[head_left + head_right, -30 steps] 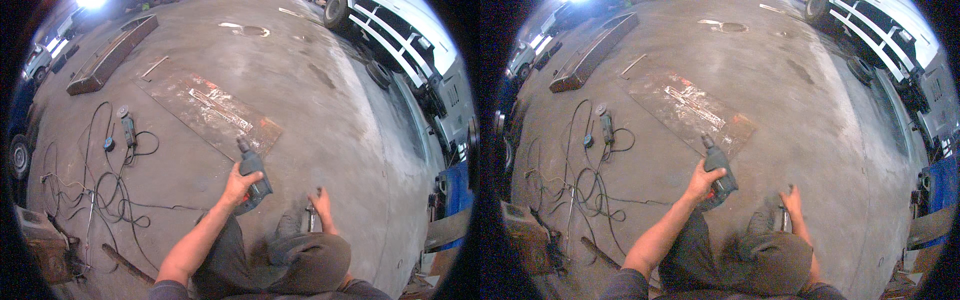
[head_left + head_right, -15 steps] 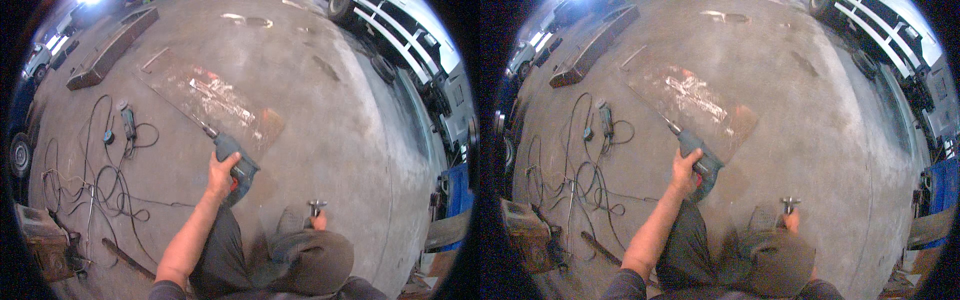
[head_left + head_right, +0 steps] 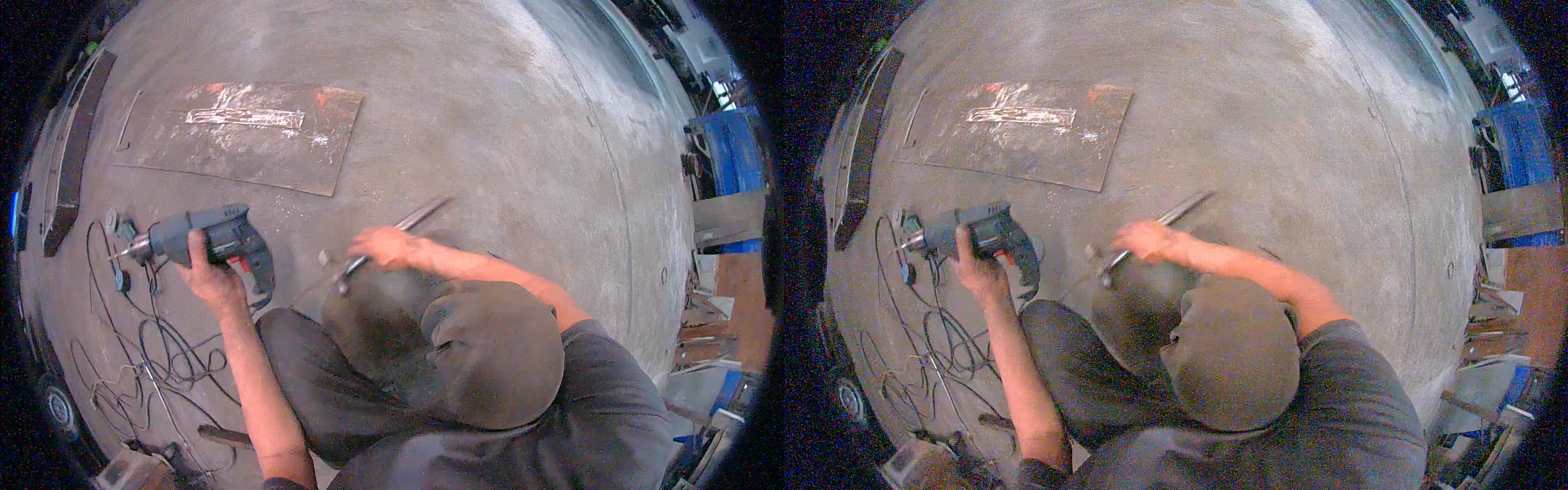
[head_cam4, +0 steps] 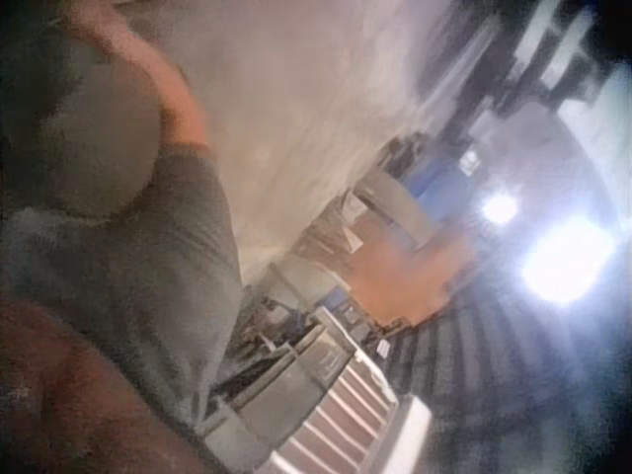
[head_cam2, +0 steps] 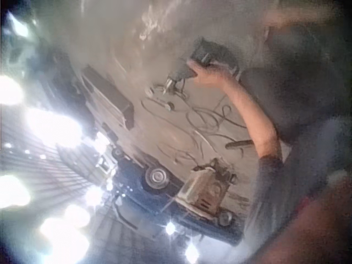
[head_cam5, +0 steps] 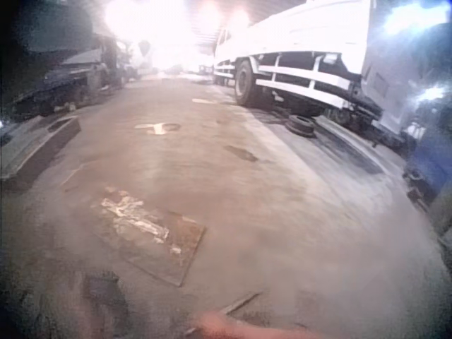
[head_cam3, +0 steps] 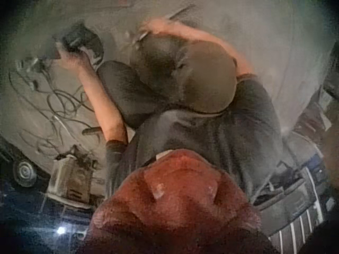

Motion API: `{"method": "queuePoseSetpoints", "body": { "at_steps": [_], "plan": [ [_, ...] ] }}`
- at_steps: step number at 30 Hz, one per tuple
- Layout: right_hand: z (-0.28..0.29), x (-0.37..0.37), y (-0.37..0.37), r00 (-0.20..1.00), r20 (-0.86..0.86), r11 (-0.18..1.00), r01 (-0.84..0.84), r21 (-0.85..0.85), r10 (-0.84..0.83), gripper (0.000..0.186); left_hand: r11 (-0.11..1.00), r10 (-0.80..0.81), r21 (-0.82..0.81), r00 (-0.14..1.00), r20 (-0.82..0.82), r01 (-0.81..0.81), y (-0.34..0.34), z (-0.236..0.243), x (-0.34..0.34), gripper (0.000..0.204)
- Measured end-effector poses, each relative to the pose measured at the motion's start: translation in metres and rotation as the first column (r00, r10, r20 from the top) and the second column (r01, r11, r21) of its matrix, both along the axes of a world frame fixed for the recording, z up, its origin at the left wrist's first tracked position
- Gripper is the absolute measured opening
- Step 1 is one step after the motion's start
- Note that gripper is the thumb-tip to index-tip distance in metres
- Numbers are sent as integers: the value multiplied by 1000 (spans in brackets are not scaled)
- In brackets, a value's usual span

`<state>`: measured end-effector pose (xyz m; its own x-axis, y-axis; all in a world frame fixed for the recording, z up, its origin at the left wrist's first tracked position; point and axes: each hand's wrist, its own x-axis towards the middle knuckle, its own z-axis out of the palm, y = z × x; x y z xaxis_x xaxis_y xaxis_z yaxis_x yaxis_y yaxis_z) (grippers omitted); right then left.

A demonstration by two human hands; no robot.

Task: The person sits on the floor of a workshop and uses a hammer and chisel to mark a metal bar. They then use a power drill to create holes in the metal bar.

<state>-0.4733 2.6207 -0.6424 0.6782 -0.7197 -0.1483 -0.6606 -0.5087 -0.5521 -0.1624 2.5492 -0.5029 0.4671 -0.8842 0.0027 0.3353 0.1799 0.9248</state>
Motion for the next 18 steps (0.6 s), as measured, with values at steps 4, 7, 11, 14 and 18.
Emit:
{"method": "queuePoseSetpoints", "body": {
  "at_steps": [4,7,11,14,18],
  "plan": [
    [5,3,12,983,165,997,76,7,-76,36,997,-77,-6,993,88,78,-1,-12,38,53],
    [11,-41,30,821,6,796,552,248,-571,41,1000,15,8,1000,25,-15,-1,-5,43,45],
    [-11,-147,89,470,-250,474,879,50,-846,54,997,-56,54,998,20,55,-4,-8,35,43],
    [-27,-200,138,441,-705,568,821,66,-555,43,989,-117,76,982,-146,129,-8,-18,23,43],
    [-47,-191,168,483,-766,616,774,148,-423,41,948,-248,117,919,-306,295,-13,-24,17,50]
  ]
}}
